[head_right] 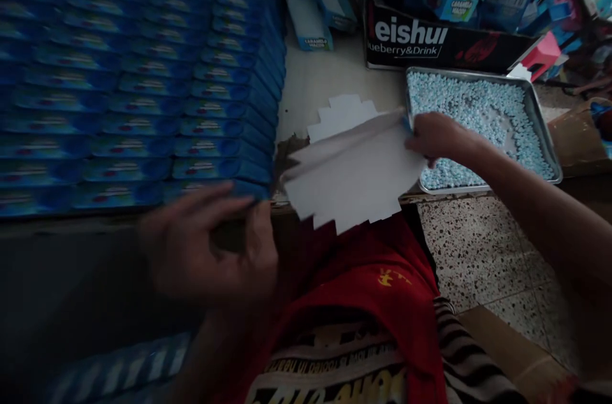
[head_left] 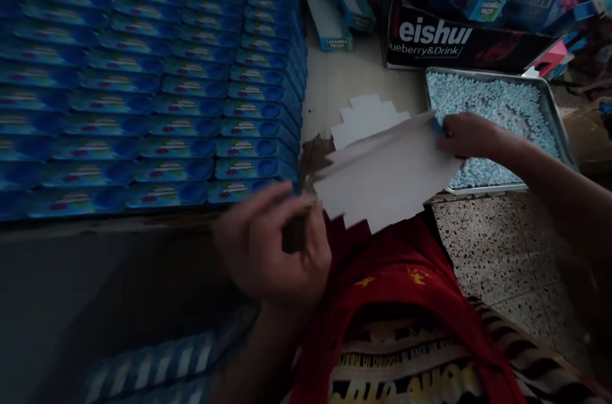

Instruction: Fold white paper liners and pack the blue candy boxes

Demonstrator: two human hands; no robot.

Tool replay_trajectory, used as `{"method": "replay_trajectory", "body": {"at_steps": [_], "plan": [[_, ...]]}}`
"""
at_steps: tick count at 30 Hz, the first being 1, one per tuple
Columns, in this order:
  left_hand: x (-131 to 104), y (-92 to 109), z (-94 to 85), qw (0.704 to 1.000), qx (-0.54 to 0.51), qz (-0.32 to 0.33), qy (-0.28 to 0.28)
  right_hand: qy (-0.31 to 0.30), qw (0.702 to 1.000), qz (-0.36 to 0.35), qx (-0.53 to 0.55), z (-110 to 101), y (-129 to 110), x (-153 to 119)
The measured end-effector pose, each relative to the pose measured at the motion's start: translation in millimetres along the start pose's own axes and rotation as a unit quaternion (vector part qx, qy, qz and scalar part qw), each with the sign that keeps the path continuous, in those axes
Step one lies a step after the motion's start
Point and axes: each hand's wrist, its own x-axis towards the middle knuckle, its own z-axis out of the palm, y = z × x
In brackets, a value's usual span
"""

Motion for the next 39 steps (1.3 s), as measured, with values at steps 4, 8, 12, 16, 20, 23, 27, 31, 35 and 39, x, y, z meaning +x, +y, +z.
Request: {"method": "replay_trajectory", "body": {"at_steps": [4,8,12,16,20,23,27,31,35,39], "plan": [[-48,5,13.3,0.987,-0.092,-0.126,-0.038,-0.171,0.951,0.134,0.219,29,14,-85],[-57,-16,53.0,0.87,-0.237,-0.427,-0.073,-0.121,0.975,0.034,0.181,39,-10,-90],[-22,-28,94.0,0.841,-0.262,-0.459,-0.114,0.142,0.986,0.0,0.086,27,-26,3],[12,-27,131.5,0.821,-0.282,-0.474,-0.149,0.037,0.994,-0.004,0.106,42,-33,83],[15,-25,138.9,0.814,-0.293,-0.472,-0.17,0.093,0.979,-0.035,0.176,75,-36,71],[2,-19,128.1,0.879,-0.238,-0.369,-0.188,0.173,0.969,-0.067,0.164,94,-39,30],[-11,-10,116.4,0.905,-0.165,-0.318,-0.228,0.176,0.973,-0.097,0.113,105,-46,-15],[-13,-5,115.8,0.873,-0.226,-0.33,-0.28,0.118,0.991,-0.062,0.03,108,-53,-40],[-14,-4,120.9,0.88,-0.226,-0.293,-0.296,0.102,0.993,-0.052,0.014,105,-48,-38],[-15,-9,130.1,0.887,-0.214,-0.278,-0.3,0.115,0.989,-0.089,0.014,97,-39,-10]]}}
